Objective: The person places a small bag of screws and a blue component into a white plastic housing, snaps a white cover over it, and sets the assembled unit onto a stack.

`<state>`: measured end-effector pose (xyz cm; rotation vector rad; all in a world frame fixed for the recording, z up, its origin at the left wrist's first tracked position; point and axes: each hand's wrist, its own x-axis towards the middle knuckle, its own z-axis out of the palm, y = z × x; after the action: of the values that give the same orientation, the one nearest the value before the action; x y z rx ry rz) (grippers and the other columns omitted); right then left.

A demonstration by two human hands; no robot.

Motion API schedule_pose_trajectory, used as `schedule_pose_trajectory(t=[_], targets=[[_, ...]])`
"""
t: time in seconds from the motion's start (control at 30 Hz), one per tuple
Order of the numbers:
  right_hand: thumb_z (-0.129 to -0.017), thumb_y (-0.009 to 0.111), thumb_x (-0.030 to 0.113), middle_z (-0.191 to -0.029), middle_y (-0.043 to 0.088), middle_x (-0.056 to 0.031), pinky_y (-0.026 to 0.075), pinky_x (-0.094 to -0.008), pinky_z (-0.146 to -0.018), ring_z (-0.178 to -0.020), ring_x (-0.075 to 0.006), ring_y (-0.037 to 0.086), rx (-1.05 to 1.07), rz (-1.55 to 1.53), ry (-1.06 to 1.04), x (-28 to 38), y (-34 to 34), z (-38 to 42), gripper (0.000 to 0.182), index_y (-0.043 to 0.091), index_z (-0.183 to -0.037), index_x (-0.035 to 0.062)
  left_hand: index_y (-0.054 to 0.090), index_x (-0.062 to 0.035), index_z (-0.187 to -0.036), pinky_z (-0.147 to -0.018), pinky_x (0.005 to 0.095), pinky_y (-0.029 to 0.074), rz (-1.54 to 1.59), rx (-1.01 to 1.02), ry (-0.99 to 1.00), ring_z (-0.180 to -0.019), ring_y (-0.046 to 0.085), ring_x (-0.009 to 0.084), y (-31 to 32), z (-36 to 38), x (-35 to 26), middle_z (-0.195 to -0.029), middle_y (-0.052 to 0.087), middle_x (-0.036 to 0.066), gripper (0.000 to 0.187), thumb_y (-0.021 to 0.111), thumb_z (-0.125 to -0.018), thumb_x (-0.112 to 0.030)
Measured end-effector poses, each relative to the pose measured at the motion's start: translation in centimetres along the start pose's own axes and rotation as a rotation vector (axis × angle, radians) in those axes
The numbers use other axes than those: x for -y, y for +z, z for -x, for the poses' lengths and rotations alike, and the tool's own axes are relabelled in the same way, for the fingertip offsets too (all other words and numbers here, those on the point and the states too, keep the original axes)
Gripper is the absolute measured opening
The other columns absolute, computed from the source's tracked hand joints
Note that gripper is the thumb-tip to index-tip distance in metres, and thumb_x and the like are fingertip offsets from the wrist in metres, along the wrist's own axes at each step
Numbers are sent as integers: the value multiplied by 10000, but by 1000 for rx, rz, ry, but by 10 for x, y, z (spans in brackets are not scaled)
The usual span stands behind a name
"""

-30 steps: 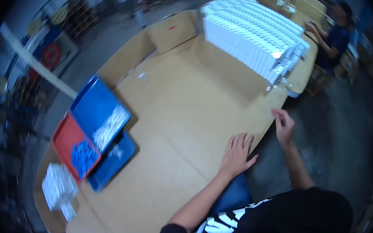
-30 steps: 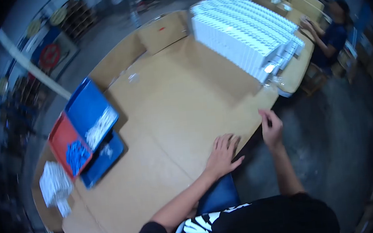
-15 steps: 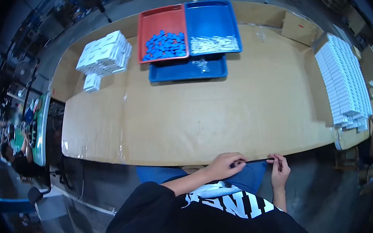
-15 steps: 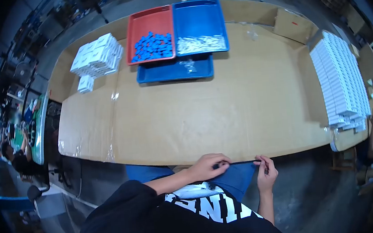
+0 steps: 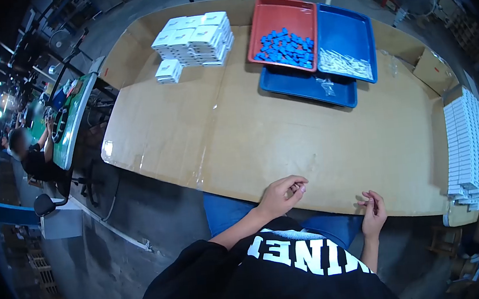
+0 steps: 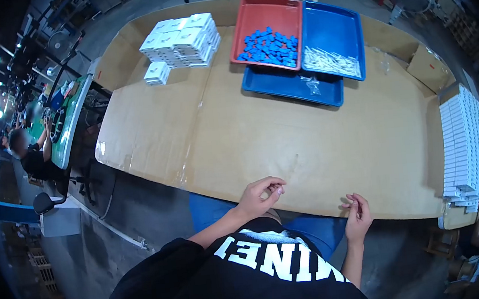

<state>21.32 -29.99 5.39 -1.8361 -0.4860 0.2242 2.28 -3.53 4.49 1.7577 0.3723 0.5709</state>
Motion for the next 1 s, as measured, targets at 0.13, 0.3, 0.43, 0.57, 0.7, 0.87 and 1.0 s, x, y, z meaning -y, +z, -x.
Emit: schedule_pose_trajectory(t=[0.13,0.3,0.43,0.57,0.7,0.87,1.0], targets=[[-1076,510,17,-1096,744,-165,585,-296,-803,-888,-181,730,61,60,-138,22,34,-29,225,651,-1237,-53,668,-39,-1227,-754,312,572,-100,-89,-41,-811,699,174,-70,-6,5,-963,721,87,294,714,-956,-142],[-1006,595,1,-1101,750,-164,592,-335,-820,-922,-221,743,283,196,-428,85,131,-90,222,676,-1211,-25,646,-26,-1243,-903,368,540,-412,-318,31,-973,684,231,-201,-14,36,-1034,698,113,331,717,-940,-136],[-947,640,30,-1134,708,-166,572,-360,-837,-923,-299,725,441,308,-705,165,258,-127,292,673,-1237,37,658,-75,-1208,-998,424,454,-817,-555,22,-1120,607,283,-256,6,70,-1157,666,103,353,742,-895,-214],[-948,664,197,-1289,611,-245,540,-459,-916,-1017,-374,685,667,331,-634,213,410,-155,447,576,-1352,28,639,-87,-1234,-1045,461,406,-911,-659,-4,-1213,556,307,-261,20,88,-1242,633,106,413,739,-891,-295],[-969,656,332,-1347,571,-349,505,-520,-1045,-1203,-485,618,761,597,-628,238,559,-178,551,523,-1415,36,611,-59,-1272,-1066,463,393,-858,-684,-19,-1223,542,325,-263,17,86,-1254,618,129,490,745,-879,-319],[-1005,613,446,-1337,600,-343,514,-520,-1047,-1245,-477,609,816,720,-551,275,679,-190,600,504,-1425,31,601,-30,-1303,-1113,484,345,-957,-609,-133,-1280,490,352,-264,14,75,-1313,564,166,603,750,-880,-433],[-1006,551,608,-1292,674,-273,533,-490,-1036,-1249,-423,636,703,822,-538,275,735,-187,756,508,-1409,-29,599,-23,-1312,-1125,501,313,-1002,-556,-162,-1304,458,348,-265,11,75,-1338,537,176,693,737,-866,-536]])
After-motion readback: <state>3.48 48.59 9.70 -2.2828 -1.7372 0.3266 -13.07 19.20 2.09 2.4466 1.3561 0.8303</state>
